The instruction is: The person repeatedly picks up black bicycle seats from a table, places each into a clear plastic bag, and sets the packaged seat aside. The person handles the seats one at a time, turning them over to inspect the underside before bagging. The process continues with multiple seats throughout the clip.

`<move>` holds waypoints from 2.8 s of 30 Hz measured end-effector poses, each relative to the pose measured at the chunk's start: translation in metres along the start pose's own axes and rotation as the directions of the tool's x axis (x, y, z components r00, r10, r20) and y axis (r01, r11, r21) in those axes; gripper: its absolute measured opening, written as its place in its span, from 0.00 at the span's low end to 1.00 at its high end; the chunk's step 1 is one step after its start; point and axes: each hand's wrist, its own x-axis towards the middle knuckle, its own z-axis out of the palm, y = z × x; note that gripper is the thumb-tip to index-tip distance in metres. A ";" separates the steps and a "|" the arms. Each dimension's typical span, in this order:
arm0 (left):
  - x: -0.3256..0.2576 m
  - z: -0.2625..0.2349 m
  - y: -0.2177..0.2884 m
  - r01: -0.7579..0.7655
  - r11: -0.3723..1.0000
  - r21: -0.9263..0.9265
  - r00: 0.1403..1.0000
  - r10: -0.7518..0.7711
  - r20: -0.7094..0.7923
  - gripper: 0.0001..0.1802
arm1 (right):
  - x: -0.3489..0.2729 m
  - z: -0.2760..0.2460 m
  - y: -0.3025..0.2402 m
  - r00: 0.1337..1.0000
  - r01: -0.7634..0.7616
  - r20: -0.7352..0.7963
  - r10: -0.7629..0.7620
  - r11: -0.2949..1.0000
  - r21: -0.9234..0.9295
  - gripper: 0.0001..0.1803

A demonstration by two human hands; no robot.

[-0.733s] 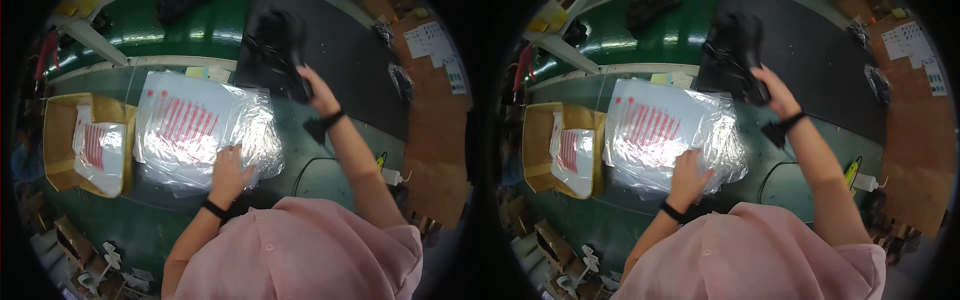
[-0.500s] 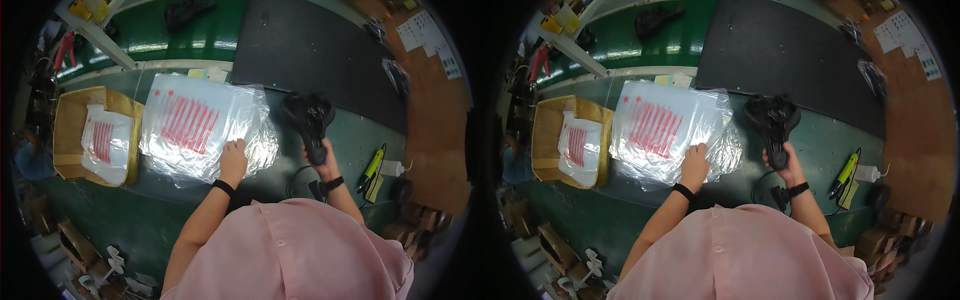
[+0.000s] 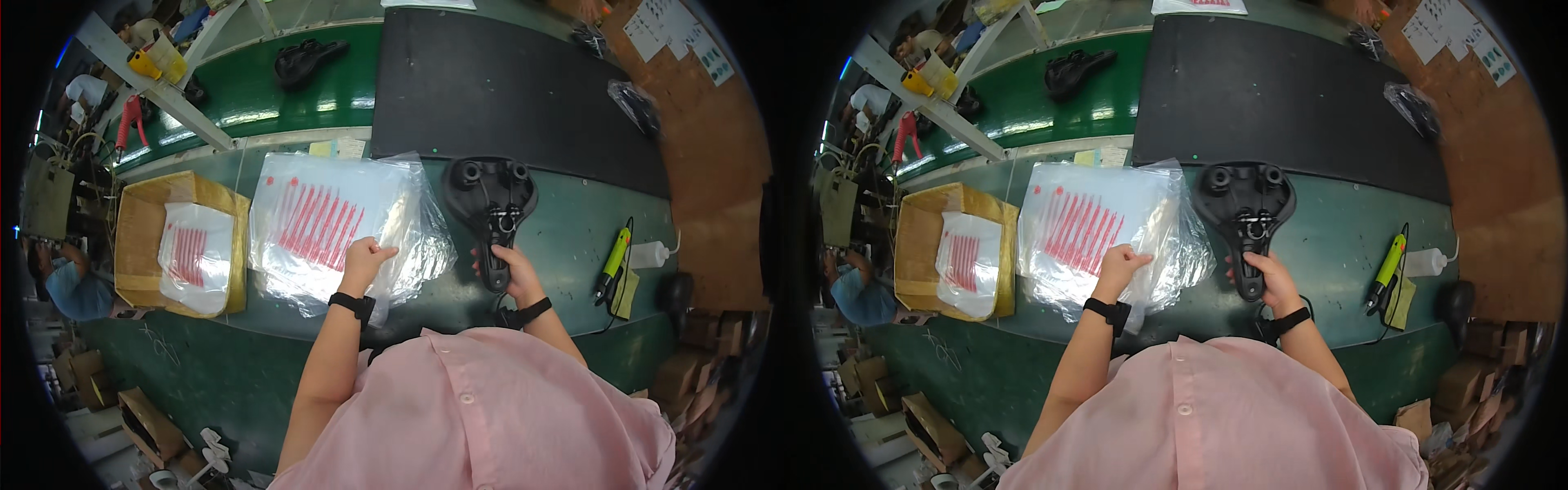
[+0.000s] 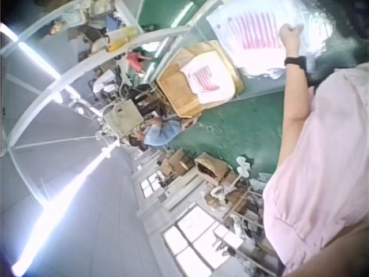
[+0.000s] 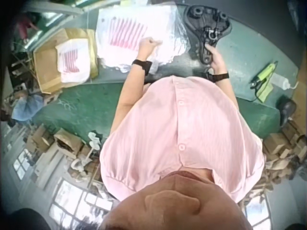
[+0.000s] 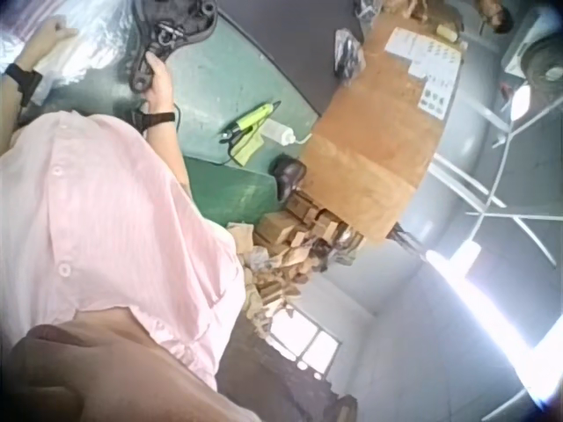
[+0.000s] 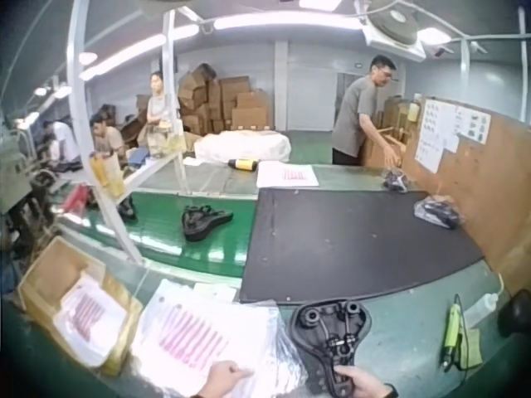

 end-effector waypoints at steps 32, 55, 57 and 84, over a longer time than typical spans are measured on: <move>-0.051 -0.033 0.034 0.021 0.916 -0.400 0.995 0.022 0.101 0.03 | 0.046 0.128 0.046 0.952 -0.120 0.275 0.136 0.990 -0.076 0.29; -0.076 -0.084 0.035 -0.270 0.799 -0.537 0.960 0.179 -0.217 0.11 | 0.030 0.110 0.034 0.874 0.458 0.456 -0.169 -0.030 -0.888 0.30; -0.091 -0.072 0.067 -0.592 0.789 -0.163 0.806 0.580 -0.119 0.12 | 0.037 0.104 0.046 0.916 0.397 0.384 -0.116 0.115 -0.911 0.29; 0.021 -0.082 -0.050 0.048 0.871 0.489 0.994 0.007 -0.110 0.38 | 0.428 0.072 -0.235 0.701 0.322 0.158 -0.696 0.111 -0.940 0.29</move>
